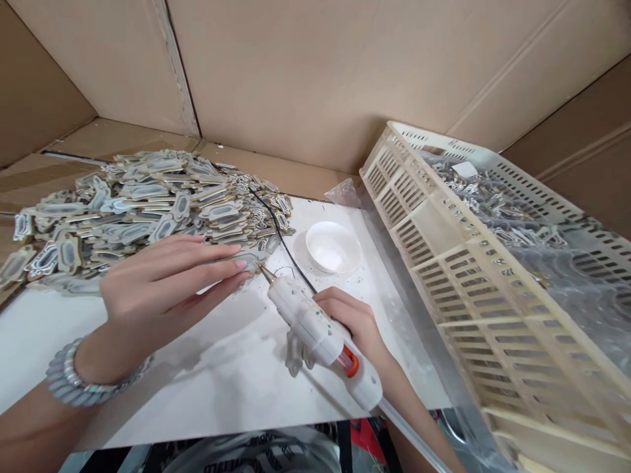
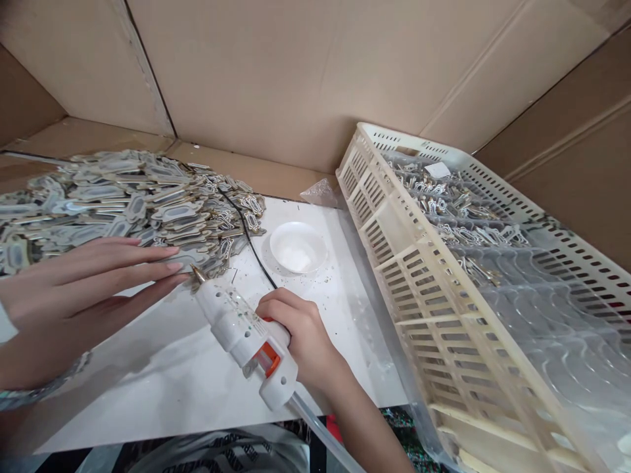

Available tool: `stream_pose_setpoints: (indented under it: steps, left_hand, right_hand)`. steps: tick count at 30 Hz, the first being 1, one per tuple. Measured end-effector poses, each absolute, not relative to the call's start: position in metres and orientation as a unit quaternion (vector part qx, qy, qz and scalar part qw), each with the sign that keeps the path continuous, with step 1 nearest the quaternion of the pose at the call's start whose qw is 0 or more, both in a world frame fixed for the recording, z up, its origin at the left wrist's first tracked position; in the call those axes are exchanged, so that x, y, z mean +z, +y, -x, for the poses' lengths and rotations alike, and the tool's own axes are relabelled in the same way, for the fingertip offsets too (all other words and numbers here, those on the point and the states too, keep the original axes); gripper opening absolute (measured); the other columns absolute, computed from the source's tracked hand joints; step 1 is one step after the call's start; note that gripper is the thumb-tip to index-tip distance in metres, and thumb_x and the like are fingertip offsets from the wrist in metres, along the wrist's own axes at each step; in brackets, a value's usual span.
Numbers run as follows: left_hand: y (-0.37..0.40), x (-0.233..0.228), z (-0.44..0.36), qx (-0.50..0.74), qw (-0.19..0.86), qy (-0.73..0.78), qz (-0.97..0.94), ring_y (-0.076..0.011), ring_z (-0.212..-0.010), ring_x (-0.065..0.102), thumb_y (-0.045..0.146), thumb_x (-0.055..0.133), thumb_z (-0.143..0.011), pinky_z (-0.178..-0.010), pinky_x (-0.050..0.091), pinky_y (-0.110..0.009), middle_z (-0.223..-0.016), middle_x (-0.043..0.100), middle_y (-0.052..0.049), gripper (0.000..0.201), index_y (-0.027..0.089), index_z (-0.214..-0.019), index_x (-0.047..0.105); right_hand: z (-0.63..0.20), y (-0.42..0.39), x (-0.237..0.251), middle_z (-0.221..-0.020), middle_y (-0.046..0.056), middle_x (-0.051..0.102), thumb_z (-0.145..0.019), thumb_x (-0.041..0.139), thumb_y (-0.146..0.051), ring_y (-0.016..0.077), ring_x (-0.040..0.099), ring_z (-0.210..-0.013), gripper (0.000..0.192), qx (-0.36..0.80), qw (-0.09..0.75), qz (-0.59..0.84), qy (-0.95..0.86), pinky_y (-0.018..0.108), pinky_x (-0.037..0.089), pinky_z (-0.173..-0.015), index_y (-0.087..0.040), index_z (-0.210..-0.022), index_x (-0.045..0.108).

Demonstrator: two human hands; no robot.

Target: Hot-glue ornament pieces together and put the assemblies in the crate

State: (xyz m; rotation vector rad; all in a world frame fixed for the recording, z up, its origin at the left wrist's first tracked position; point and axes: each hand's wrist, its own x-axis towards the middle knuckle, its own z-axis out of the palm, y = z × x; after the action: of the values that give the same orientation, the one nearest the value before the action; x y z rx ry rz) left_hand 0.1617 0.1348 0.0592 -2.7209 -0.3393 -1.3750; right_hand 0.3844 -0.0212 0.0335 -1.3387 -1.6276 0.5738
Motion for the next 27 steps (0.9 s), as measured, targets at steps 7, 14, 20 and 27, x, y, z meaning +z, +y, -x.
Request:
stream_pose_setpoints:
  steps: [7,14,20,27]
  left_hand:
    - [0.134,0.066,-0.159,-0.426,0.066,-0.099,0.897,-0.0167,-0.078,0.074,0.021,0.063,-0.094,-0.083,0.063,-0.037,-0.093,0.078,-0.002,0.007,0.023,-0.093,0.070]
    - [0.131,0.065,-0.158,-0.428,0.094,-0.120,0.891,-0.0179,-0.077,0.074,0.020,0.068,-0.091,-0.083,0.065,-0.040,-0.091,0.078,-0.001,0.004,0.023,-0.092,0.067]
    - [0.127,0.071,-0.163,-0.426,0.133,-0.089,0.890,-0.0173,-0.071,0.072,0.013,0.078,-0.081,-0.077,0.066,-0.039,-0.088,0.078,-0.005,0.016,0.020,-0.089,0.066]
    - [0.126,0.070,-0.162,-0.440,0.156,-0.085,0.880,-0.0188,-0.068,0.072,0.010,0.081,-0.077,-0.075,0.067,-0.042,-0.085,0.078,-0.006,0.021,0.020,-0.088,0.066]
  right_hand:
    - [-0.385,-0.021,0.032,-0.086,0.006,0.069,-0.086,0.058,-0.021,0.0178,0.066,-0.075,0.009,0.229,0.450,0.551,-0.665,0.026,0.052,-0.065,-0.021,-0.083,0.065]
    - [-0.383,-0.020,0.033,-0.085,0.006,0.069,-0.084,0.060,-0.020,0.0181,0.066,-0.074,0.005,0.225,0.446,0.558,-0.663,0.027,0.051,-0.064,-0.020,-0.082,0.065]
    - [-0.382,-0.020,0.033,-0.083,0.005,0.068,-0.081,0.063,-0.021,0.0182,0.066,-0.073,0.002,0.226,0.441,0.568,-0.657,0.027,0.050,-0.063,-0.021,-0.080,0.064]
    - [-0.382,-0.020,0.031,-0.080,0.004,0.065,-0.082,0.060,-0.019,0.0168,0.064,-0.070,0.005,0.219,0.435,0.573,-0.659,0.026,0.048,-0.061,-0.021,-0.078,0.063]
